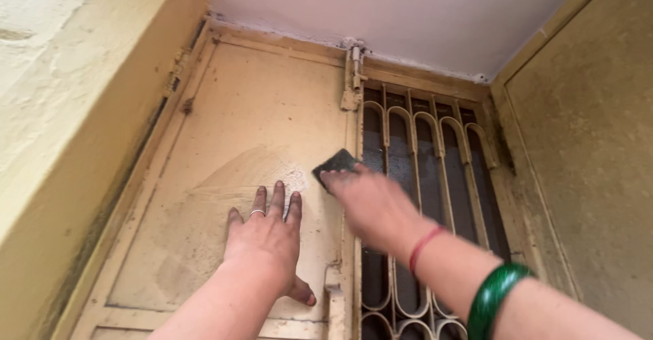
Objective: The person sands the wooden frame, shutter, and latch area of a window using a piece of sandpaper.
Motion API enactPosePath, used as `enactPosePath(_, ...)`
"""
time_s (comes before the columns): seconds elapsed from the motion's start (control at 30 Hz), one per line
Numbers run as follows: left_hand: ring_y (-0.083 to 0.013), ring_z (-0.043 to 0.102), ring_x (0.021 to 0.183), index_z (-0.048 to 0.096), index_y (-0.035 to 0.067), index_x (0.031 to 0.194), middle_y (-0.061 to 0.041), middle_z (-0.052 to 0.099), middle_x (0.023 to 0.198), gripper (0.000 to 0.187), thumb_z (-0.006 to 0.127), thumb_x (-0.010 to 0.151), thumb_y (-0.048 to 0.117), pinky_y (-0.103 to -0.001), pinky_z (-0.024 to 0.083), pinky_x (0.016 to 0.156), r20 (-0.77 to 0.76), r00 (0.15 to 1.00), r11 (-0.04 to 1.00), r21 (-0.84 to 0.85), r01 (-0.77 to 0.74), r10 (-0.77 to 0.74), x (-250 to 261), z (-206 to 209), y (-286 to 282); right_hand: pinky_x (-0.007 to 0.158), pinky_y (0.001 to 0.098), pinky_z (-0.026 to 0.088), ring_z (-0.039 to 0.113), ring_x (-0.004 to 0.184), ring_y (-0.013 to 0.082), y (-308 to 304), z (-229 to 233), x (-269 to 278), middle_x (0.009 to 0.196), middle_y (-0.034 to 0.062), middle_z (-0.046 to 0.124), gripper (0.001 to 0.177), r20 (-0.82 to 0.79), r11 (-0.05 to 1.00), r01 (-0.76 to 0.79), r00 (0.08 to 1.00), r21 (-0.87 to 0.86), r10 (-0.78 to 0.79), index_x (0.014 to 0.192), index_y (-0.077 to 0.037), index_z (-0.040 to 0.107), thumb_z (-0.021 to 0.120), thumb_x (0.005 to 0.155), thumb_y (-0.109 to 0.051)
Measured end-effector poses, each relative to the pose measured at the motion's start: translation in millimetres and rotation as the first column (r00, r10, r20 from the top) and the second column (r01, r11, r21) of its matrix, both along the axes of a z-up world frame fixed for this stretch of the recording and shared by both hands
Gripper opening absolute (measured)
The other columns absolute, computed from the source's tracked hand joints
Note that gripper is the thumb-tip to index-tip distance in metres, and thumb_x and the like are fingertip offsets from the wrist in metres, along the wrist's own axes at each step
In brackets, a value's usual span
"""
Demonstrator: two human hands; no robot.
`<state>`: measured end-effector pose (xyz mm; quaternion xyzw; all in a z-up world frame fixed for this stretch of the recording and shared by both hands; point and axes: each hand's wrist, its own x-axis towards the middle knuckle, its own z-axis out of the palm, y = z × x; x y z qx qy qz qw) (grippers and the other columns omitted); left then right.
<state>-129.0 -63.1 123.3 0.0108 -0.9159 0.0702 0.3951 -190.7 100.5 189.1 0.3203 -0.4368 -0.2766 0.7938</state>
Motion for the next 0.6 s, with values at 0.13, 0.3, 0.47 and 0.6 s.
enactPosePath(0.13, -0.0324, -0.003, 0.159, -0.014, 0.012, 0.164, -0.014, -0.017, 0.173, 0.159, 0.095, 0.063, 0.066, -0.064, 0.026, 0.120, 0.019, 0.999, 0.998, -0.036, -0.046, 0.046, 1, -3, 2, 0.119, 0.0452, 0.042, 0.075, 0.073, 0.0255, 14, -48, 3, 0.092, 0.0214, 0.072, 0.047, 0.578, 0.943, 0.312, 0.793, -0.116, -0.191, 0.118, 0.002, 0.062, 0.036, 0.083, 0.020)
enactPosePath(0.3, -0.0312, -0.002, 0.162, -0.012, 0.018, 0.167, -0.008, -0.016, 0.176, 0.154, 0.091, 0.063, 0.067, -0.067, 0.027, 0.119, 0.033, 0.995, 0.996, -0.006, -0.093, 0.093, 2, 0, 4, 0.132, 0.0442, 0.027, 0.073, 0.086, 0.0263, 38, -59, 25, 0.082, 0.0120, 0.072, 0.031, 0.712, 0.938, 0.319, 0.629, 0.132, -0.314, 0.114, -0.011, 0.057, 0.043, 0.090, 0.004)
enactPosePath(0.47, -0.0315, -0.006, 0.160, -0.016, 0.021, 0.166, -0.007, -0.021, 0.174, 0.158, 0.092, 0.062, 0.071, -0.069, 0.026, 0.118, 0.032, 0.992, 0.993, 0.002, -0.121, 0.121, -7, 4, 7, 0.119, 0.0617, 0.012, 0.039, 0.146, 0.0414, 26, -13, 30, 0.146, 0.0279, 0.048, 0.048, 0.523, 0.991, 0.093, 0.842, 0.099, -0.132, 0.137, 0.003, 0.049, 0.039, 0.103, -0.028)
enactPosePath(0.6, -0.0312, -0.009, 0.156, -0.021, 0.026, 0.162, -0.004, -0.022, 0.170, 0.154, 0.086, 0.061, 0.074, -0.070, 0.022, 0.115, 0.020, 0.989, 0.990, 0.008, -0.144, 0.144, -22, 4, -1, 0.128, 0.0542, 0.000, 0.038, 0.148, 0.0327, 13, -48, 36, 0.148, 0.0241, 0.050, 0.061, 0.646, 0.922, 0.385, 0.692, 0.049, -0.323, 0.140, 0.004, 0.048, 0.024, 0.105, -0.040)
